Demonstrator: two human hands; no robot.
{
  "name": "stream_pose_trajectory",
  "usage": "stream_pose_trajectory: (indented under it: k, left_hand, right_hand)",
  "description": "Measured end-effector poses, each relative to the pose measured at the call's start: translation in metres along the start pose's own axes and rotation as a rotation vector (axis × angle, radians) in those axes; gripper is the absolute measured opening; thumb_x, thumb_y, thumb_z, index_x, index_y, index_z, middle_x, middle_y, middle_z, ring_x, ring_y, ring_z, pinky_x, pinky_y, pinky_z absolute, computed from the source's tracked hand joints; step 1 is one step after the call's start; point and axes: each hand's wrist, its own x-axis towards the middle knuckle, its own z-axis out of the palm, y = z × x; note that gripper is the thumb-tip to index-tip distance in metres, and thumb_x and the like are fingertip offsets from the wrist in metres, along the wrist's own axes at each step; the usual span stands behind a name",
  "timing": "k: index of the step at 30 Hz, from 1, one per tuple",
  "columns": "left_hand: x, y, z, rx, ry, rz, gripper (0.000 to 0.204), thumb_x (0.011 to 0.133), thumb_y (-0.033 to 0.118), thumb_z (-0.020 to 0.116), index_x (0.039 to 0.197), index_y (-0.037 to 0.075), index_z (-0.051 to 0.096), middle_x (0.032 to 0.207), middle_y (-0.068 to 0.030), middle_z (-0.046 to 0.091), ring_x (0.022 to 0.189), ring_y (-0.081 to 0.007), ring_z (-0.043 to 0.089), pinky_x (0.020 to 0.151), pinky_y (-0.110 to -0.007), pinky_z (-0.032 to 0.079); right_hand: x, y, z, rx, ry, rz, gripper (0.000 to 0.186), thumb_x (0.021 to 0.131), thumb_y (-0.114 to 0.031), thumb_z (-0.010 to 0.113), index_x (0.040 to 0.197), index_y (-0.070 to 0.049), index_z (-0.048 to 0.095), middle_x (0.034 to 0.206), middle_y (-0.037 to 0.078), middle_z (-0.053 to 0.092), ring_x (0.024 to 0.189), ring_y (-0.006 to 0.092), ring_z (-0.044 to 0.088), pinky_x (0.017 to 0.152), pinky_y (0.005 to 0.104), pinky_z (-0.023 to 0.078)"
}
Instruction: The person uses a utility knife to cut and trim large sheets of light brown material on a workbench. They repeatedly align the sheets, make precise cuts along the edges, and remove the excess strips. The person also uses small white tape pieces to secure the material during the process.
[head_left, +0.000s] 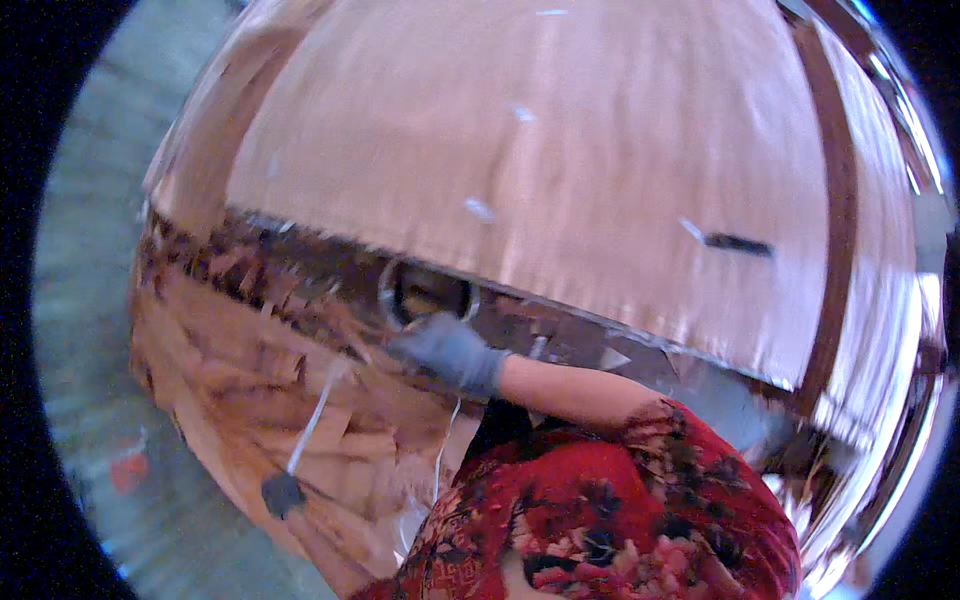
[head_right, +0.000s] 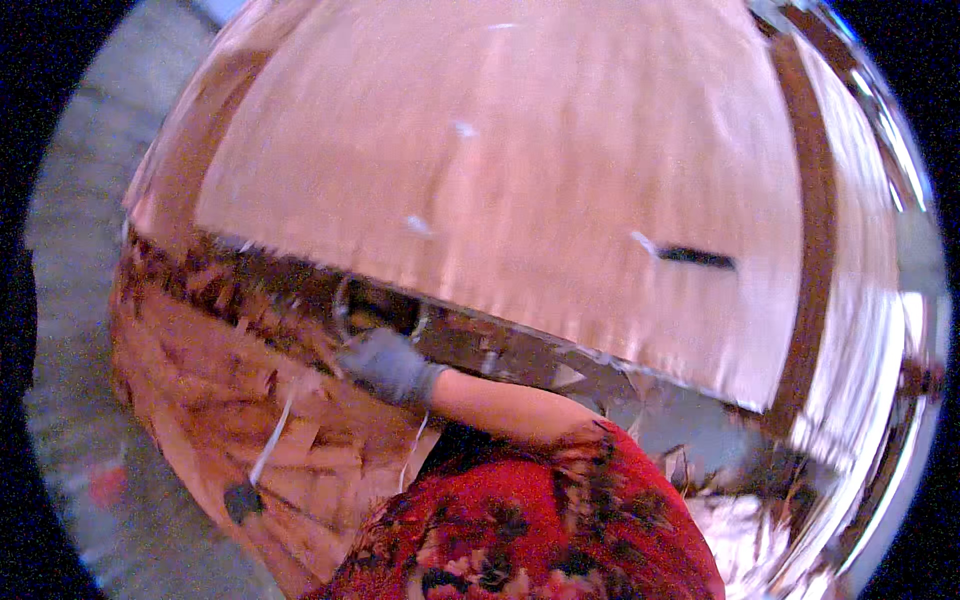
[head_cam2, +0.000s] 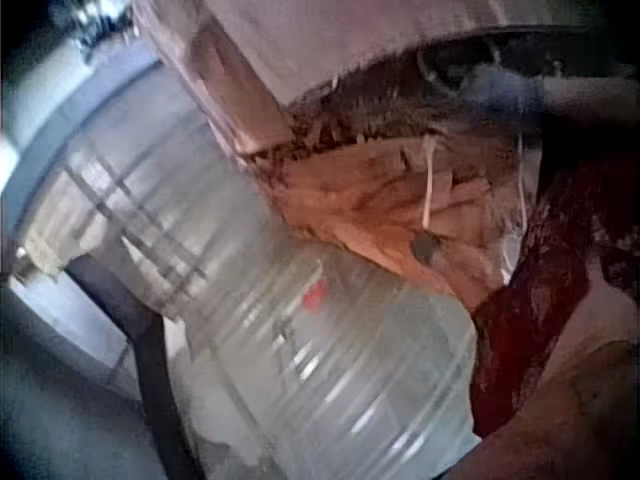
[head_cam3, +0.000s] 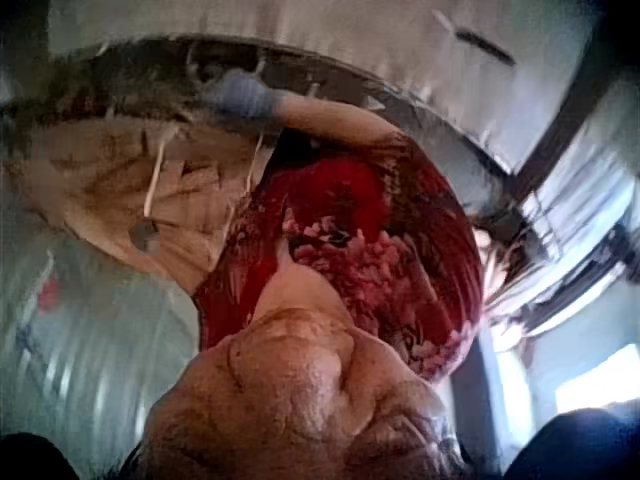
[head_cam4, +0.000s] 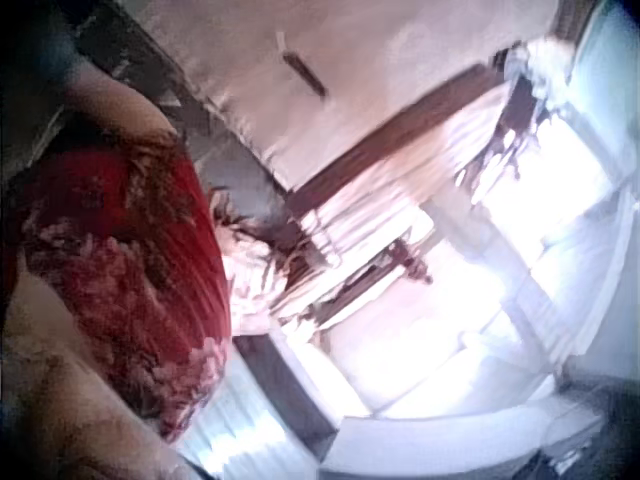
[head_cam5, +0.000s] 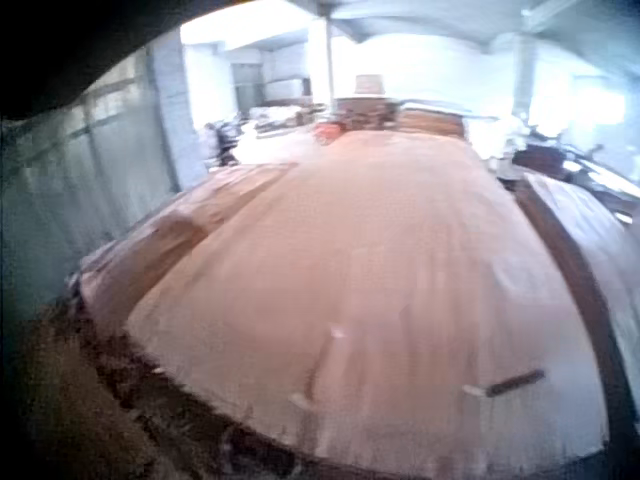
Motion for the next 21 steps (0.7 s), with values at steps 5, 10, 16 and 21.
stream_pose_trajectory:
  k: [5,10,16,21]
  left_hand:
    - [-0.065,0.136,-0.020,-0.984,-0.489,-0.445,0.027,0.082,0.026,0.058,0.071,0.002,0.063,0.058,-0.0098,0.063,0.042,-0.0218,0.058,0.040,-0.033,0.046]
    - [-0.135,0.260,-0.054,-0.957,-0.474,0.285,0.035,0.087,0.028,0.056,0.067,-0.001,0.060,0.053,-0.0106,0.057,0.038,-0.0187,0.054,0.039,-0.030,0.044]
    - [-0.188,0.383,-0.097,-1.420,-0.848,0.040,0.037,0.091,0.028,0.052,0.069,0.000,0.060,0.046,-0.0063,0.049,0.036,-0.0176,0.047,0.036,-0.030,0.038]
    - [-0.196,0.435,-0.098,-1.700,-1.087,0.116,0.039,0.092,0.032,0.050,0.069,0.002,0.057,0.043,-0.0039,0.043,0.036,-0.0155,0.040,0.039,-0.030,0.033]
  right_hand:
    - [-0.048,0.034,0.017,-0.175,-0.223,0.038,0.054,0.073,-0.024,0.062,0.125,-0.015,0.049,0.097,0.015,0.058,0.075,0.0322,0.061,0.062,0.0466,0.049]
    - [-0.098,-0.020,-0.066,0.426,-0.242,0.092,0.065,0.077,-0.026,0.064,0.135,-0.015,0.036,0.109,0.018,0.057,0.084,0.0364,0.061,0.072,0.0440,0.049]
    - [-0.186,-0.048,-0.112,0.599,-0.183,0.225,0.049,0.081,-0.026,0.061,0.128,-0.018,0.047,0.093,0.019,0.062,0.085,0.0380,0.060,0.072,0.0425,0.047]
    - [-0.239,-0.054,-0.182,0.462,-0.130,0.441,0.029,0.087,-0.029,0.051,0.110,-0.012,0.056,0.095,0.018,0.062,0.085,0.0383,0.060,0.070,0.0452,0.046]
